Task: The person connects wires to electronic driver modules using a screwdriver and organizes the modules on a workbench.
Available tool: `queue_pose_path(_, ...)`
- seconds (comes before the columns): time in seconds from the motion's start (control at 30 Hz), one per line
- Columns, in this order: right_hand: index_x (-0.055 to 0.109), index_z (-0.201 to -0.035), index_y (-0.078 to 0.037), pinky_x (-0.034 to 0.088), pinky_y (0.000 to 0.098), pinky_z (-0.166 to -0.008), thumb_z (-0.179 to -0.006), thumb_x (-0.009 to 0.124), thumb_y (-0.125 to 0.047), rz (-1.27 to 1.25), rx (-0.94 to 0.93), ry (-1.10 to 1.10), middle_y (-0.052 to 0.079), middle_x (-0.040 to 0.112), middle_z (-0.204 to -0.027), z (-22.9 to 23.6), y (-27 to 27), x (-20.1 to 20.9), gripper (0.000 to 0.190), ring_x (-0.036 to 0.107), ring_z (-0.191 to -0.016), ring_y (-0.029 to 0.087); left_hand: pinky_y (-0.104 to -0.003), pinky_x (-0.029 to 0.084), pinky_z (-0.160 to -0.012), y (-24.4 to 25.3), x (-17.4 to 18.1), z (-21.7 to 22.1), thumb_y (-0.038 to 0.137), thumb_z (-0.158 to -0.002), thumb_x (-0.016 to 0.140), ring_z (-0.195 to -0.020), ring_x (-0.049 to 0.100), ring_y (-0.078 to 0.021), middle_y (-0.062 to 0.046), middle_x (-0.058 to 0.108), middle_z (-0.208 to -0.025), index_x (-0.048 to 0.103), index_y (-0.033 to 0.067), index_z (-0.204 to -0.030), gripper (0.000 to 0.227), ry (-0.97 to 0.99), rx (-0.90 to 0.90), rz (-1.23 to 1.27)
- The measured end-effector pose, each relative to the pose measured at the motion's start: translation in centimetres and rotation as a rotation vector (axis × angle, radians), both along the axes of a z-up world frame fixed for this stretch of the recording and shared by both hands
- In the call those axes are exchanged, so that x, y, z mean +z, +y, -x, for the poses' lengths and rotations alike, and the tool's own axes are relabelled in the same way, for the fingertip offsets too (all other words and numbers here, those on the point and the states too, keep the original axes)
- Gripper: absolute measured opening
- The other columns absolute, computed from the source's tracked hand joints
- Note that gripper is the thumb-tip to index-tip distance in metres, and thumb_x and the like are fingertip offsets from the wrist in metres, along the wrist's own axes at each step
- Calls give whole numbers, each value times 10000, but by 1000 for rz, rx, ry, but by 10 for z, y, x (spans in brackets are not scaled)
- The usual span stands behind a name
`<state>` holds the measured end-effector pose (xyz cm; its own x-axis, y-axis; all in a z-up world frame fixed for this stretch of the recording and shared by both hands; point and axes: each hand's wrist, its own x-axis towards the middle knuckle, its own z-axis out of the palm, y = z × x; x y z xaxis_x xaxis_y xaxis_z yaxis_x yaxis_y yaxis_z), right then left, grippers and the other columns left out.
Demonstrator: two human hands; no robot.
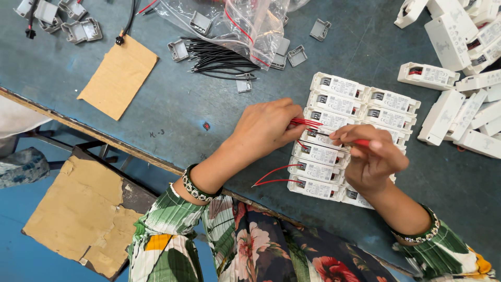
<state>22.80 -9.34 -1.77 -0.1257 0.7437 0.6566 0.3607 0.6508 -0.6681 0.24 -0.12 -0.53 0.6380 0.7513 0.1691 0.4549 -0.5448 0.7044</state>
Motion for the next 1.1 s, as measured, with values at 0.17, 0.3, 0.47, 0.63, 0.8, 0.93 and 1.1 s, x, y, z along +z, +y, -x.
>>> queue_pose_path(0.17, 246, -1345, -192, 612, 384, -623, -1089, 464, -112, -80, 36, -37, 170, 605, -1014, 2, 7, -2, 346, 706, -790, 305, -471, 515, -619, 1, 1, 0, 363, -864, 739, -756, 684, -335, -81, 670, -840, 699, 95, -881, 272, -1, -16, 6)
queue_pose_path(0.3, 234, -1361, -194, 618, 369, -646, -1121, 444, -104, -56, 26, -42, 198, 567, -1067, 5, 1, -5, 331, 700, -818, 307, -473, 515, -628, -1, -2, -1, 358, -873, 727, -771, 682, -339, -84, 678, -855, 701, 95, -891, 265, 21, -18, 20)
queue_pose_path(0.47, 234, -1425, -219, 648, 359, -709, -1159, 469, -245, 93, -47, 55, 177, 591, -1106, 1, -4, 5, 356, 712, -830, 256, -458, 506, -663, 10, -5, 4, 350, -925, 674, -830, 678, -334, -88, 691, -884, 699, 105, -906, 247, -31, -42, 164)
queue_pose_path(0.63, 247, -1426, -200, 640, 343, -761, -1215, 491, -239, 165, -72, 80, 179, 602, -1157, -17, -1, 22, 325, 727, -900, 274, -429, 503, -737, 33, -2, 9, 324, -983, 627, -880, 667, -315, -113, 669, -926, 721, 111, -975, 233, -76, -52, 168)
queue_pose_path(0.8, 269, -1468, -195, 639, 339, -766, -1186, 518, -212, 156, -23, 115, 184, 603, -1153, -16, 20, 18, 376, 727, -915, 278, -416, 508, -739, 46, 10, 0, 338, -936, 681, -875, 687, -294, -103, 699, -912, 723, 99, -980, 247, 12, -121, 205)
queue_pose_path(0.93, 272, -1458, -199, 636, 340, -784, -1177, 515, -201, 132, 14, 111, 185, 606, -1150, -13, 27, 7, 372, 727, -928, 271, -424, 515, -702, 43, 9, -3, 265, -865, 739, -841, 689, -315, -121, 710, -886, 718, 70, -974, 224, -73, -135, 83)
queue_pose_path(1.1, 266, -1444, -198, 635, 341, -790, -1157, 509, -200, 98, 38, 71, 193, 606, -1152, -13, 30, 6, 376, 723, -910, 263, -402, 537, -697, 44, 5, -1, 259, -844, 756, -810, 717, -292, -114, 729, -869, 717, 59, -950, 229, -72, -105, 194)
